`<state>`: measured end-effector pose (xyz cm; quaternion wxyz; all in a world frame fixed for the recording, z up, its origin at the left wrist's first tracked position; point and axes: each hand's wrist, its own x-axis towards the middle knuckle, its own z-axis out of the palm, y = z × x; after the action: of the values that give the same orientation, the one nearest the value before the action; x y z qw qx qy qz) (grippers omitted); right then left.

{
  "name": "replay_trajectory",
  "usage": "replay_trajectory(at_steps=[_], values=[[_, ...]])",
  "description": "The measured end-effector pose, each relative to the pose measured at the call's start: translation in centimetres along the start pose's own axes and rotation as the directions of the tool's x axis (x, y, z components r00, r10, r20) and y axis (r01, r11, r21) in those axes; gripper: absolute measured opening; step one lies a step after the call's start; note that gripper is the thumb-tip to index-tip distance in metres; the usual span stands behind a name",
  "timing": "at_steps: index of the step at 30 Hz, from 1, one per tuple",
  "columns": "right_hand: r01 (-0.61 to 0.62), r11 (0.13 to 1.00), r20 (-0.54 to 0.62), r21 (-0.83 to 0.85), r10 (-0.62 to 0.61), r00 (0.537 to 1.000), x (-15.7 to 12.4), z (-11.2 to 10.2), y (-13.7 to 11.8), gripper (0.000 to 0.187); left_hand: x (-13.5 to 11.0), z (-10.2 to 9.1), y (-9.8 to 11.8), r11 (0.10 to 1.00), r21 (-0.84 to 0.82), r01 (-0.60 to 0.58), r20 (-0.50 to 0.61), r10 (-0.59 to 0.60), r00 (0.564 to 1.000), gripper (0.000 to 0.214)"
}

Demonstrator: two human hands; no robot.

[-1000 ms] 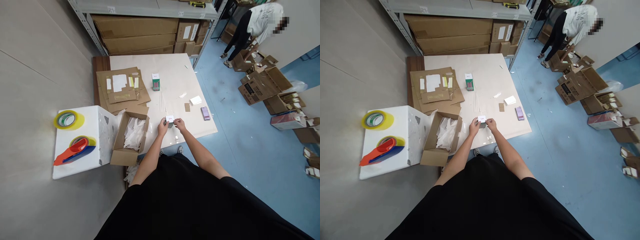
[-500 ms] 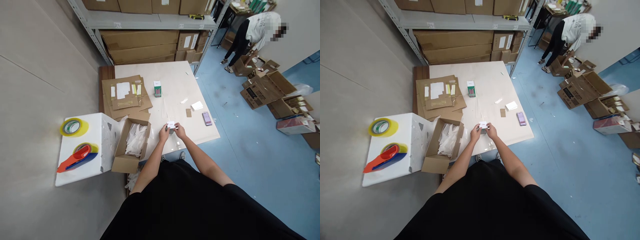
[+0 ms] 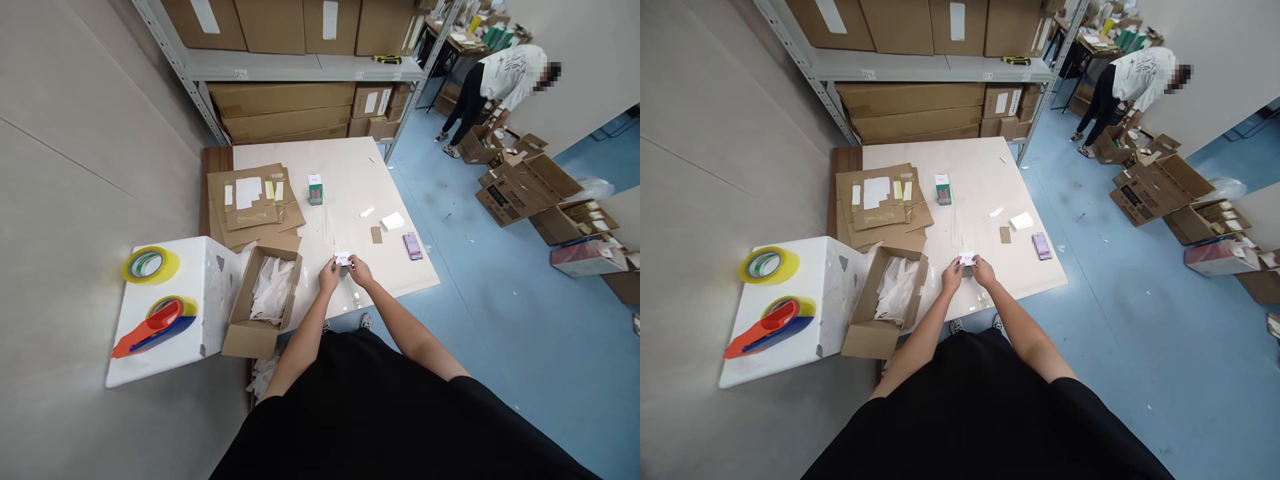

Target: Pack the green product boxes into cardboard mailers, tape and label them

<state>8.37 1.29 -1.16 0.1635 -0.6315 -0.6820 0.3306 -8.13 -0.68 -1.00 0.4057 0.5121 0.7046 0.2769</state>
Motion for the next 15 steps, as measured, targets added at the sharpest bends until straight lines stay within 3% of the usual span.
replay_trajectory(at_steps=[6, 10, 15], values=[[-0.117, 0.931, -0.017, 0.346, 0.131, 0.991, -0.3, 0.4, 1.1, 0.031, -0.2, 0.0, -0.3, 0.995, -0.075, -0.057, -0.023, 0.056, 0.998, 0.043], [-0.155, 0.873, -0.06, 0.463, 0.205, 0.977, 0.0, 1.2, 1.9, 0.033, -0.2, 0.2, -0.5, 0.995, -0.081, -0.059, -0.016, 0.058, 0.998, 0.044], [-0.293, 0.768, -0.039, 0.57, 0.381, 0.924, 0.4, 2.9, 2.5, 0.044, 0.0, 1.2, -1.5, 0.99, -0.138, 0.025, -0.027, -0.029, 0.999, 0.06]])
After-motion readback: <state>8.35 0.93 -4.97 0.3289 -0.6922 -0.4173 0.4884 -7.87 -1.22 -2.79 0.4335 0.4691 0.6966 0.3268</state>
